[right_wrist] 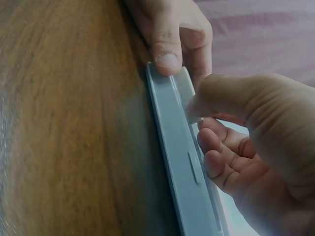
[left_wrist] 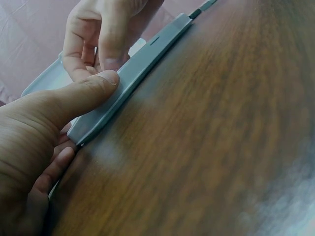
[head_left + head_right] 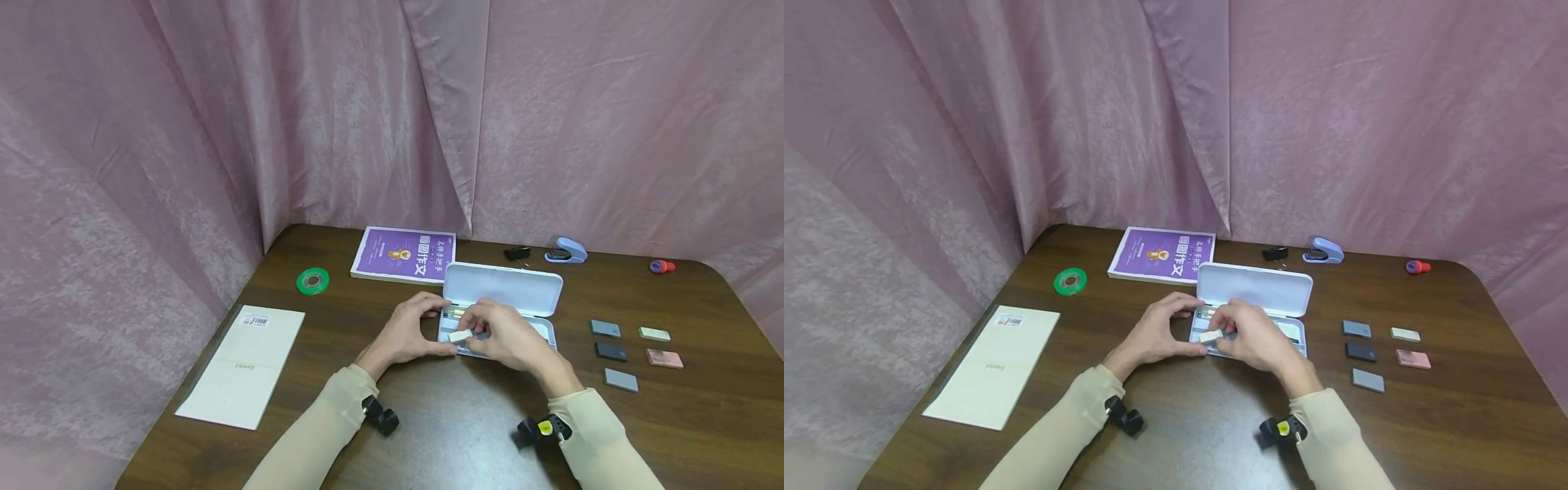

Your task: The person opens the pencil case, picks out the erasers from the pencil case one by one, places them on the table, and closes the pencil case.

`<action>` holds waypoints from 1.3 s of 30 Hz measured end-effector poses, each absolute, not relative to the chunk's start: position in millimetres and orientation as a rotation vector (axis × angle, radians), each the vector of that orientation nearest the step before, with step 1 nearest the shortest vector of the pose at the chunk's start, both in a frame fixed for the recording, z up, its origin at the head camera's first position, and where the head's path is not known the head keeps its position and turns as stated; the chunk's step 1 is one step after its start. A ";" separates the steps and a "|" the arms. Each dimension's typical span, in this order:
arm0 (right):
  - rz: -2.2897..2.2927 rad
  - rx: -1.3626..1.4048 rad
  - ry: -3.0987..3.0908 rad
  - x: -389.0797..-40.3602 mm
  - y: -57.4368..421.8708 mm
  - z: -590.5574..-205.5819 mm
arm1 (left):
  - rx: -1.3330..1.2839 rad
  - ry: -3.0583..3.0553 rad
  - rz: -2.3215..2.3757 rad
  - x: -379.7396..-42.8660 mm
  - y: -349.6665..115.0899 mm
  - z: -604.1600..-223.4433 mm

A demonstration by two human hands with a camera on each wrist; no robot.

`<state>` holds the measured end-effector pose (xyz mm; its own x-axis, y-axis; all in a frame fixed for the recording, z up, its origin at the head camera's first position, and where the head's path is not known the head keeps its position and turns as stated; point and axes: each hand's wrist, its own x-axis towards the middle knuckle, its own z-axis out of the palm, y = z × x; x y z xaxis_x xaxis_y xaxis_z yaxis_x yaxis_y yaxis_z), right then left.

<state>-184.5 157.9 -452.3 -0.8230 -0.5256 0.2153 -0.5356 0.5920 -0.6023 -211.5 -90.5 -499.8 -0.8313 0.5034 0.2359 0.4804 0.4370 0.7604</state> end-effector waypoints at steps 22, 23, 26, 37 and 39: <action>1.014 0.674 -2.733 -161.3 231.0 -408.9 | 0.910 2.661 1.364 -210.2 -89.9 -500.9; 1.010 0.659 -2.722 -159.7 237.0 -407.1 | 0.909 2.659 1.364 -210.2 -90.3 -501.0; 0.984 0.622 -2.688 -156.0 254.8 -403.6 | 0.906 2.657 1.362 -210.2 -91.7 -501.4; 0.931 0.439 -2.670 -136.2 323.7 -395.0 | 0.890 2.650 1.367 -209.3 -92.2 -501.2; 0.928 0.385 -2.698 -130.7 337.2 -394.7 | 0.890 2.649 1.363 -209.1 -91.6 -500.6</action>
